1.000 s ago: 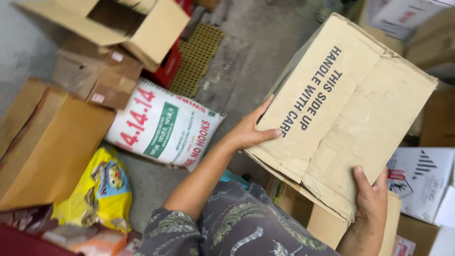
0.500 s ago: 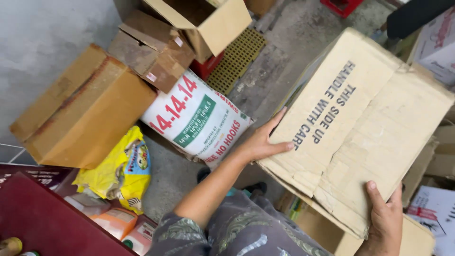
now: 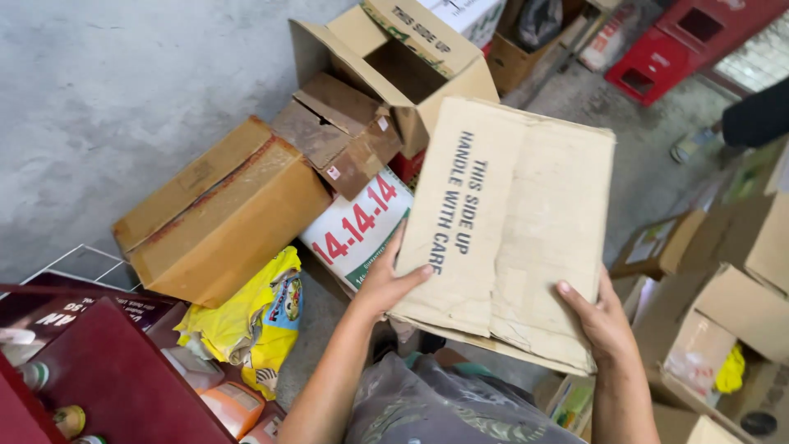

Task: Packing small product boxes and plastic bottles into larger cardboard shipping boxes in a storage area.

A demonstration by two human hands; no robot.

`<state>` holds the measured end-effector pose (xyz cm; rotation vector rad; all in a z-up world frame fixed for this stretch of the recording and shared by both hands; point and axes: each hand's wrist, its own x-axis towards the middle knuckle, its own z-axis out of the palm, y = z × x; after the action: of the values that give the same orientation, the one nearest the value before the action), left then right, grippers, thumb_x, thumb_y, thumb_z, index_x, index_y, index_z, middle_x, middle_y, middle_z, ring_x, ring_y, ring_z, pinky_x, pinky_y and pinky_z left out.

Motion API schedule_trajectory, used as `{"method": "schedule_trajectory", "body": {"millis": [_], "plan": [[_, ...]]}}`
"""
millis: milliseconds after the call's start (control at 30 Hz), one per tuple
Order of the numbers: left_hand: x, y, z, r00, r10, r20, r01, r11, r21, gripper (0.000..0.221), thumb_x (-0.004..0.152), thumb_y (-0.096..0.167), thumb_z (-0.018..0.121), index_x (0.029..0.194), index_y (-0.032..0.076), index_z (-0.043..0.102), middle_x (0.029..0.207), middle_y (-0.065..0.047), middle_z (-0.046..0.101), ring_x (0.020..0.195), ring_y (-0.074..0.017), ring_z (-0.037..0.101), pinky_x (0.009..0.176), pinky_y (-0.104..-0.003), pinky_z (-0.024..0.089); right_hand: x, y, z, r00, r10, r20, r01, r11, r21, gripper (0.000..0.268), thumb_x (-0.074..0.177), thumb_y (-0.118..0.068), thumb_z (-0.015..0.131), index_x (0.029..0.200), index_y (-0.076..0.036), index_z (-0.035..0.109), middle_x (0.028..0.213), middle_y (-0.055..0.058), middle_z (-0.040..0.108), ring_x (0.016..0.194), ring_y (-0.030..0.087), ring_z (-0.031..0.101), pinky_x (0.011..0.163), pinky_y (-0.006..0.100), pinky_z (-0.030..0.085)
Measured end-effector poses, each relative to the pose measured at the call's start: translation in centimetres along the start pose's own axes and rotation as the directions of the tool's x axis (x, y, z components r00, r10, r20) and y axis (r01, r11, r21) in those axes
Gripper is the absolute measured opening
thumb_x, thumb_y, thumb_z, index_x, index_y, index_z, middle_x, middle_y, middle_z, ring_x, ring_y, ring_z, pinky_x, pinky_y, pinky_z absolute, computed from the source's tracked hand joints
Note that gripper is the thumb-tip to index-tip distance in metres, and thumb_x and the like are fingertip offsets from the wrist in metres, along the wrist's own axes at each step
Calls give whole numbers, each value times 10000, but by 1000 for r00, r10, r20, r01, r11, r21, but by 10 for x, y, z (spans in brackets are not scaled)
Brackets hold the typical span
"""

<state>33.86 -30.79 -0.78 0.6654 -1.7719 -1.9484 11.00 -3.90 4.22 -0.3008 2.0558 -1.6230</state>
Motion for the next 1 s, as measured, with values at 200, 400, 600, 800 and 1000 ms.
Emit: {"method": "schedule_trajectory", "body": {"millis": [200, 400, 600, 800, 1000], "plan": [[-15, -3, -26, 941, 104, -322, -121, 992, -35, 966, 795, 132, 807, 1611, 81, 292, 1581, -143, 458, 1435, -233, 433, 1158, -349, 337, 90, -39, 66, 927, -130, 353, 149, 988, -28, 906, 802, -144, 795, 1595, -65, 365, 1468, 141, 578, 1320, 230, 554, 1082, 335, 444], [-36, -7, -39, 800, -93, -592, -58, 971, -231, 868, 815, 79, 749, 1582, 108, 344, 1437, -113, 594, 1267, -206, 578, 1054, -339, 461, 144, -77, 152, 737, -79, 672, 199, 974, -104, 1061, 710, -200, 855, 1610, -107, 300, 1511, 109, 532, 1363, 225, 508, 1117, 337, 407], [-34, -25, -50, 619, -190, -762, -55, 957, -283, 772, 851, 43, 704, 1562, 106, 411, 1400, -92, 616, 1226, -181, 594, 1021, -322, 464, 198, -87, 232, 454, -116, 883, 326, 944, -43, 1018, 784, -237, 844, 1611, -61, 277, 1568, 129, 474, 1425, 216, 453, 1157, 325, 362], [4, -48, -69, 574, -172, -801, -165, 933, -319, 752, 853, 68, 723, 1548, 84, 435, 1360, -108, 647, 1201, -193, 610, 1008, -324, 474, 249, -83, 277, 455, -46, 889, 353, 926, -132, 1004, 801, -280, 836, 1606, -40, 287, 1587, 143, 466, 1436, 212, 457, 1154, 322, 365], [84, -38, -106, 607, -236, -759, -150, 904, -401, 858, 823, 111, 768, 1582, 99, 369, 1316, -140, 675, 1134, -224, 654, 945, -350, 523, 288, -110, 294, 593, 10, 805, 302, 924, -234, 997, 786, -335, 806, 1611, -87, 304, 1575, 126, 474, 1419, 225, 457, 1123, 326, 378]]}}
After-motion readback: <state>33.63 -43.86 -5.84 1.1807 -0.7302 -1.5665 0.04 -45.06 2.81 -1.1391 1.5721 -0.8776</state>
